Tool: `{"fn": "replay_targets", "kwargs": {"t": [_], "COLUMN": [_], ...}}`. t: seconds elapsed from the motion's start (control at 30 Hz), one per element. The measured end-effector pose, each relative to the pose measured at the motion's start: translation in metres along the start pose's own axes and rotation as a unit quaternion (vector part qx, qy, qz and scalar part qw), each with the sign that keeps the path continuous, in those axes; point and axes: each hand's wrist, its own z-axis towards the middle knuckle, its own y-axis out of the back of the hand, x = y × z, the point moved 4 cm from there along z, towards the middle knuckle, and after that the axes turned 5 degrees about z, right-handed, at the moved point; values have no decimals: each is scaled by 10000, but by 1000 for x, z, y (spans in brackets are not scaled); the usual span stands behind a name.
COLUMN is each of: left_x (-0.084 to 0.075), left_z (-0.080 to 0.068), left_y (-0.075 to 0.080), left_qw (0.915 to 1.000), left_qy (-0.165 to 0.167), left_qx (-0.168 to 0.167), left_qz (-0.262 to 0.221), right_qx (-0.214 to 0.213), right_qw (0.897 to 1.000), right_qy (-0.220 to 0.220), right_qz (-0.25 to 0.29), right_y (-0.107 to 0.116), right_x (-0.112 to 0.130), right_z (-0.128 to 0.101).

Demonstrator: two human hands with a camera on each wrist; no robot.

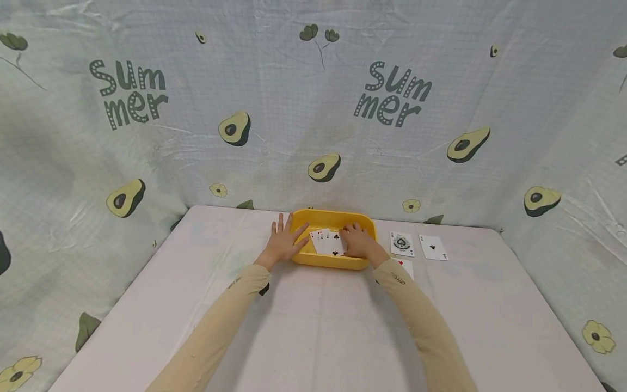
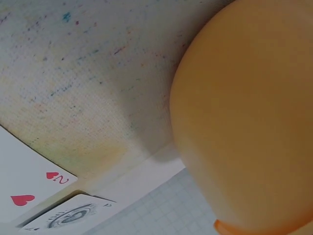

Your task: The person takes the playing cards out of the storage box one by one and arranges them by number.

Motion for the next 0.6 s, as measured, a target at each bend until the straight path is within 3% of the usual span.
{"fn": "replay_targets", "kwargs": {"t": [0.6], "left_x": [2], "left_z": [3], "left_y": [-4], "left_qw": [10000], "left_qy": [-8], "left_qx": [-85], "left_qz": [-45], "right_qx": [-374], "right_qw": [9989], "right_qy": [-96], "right_qz": [270], "right_y": [8], "right_x": [-4], "right_z": [-5]}}
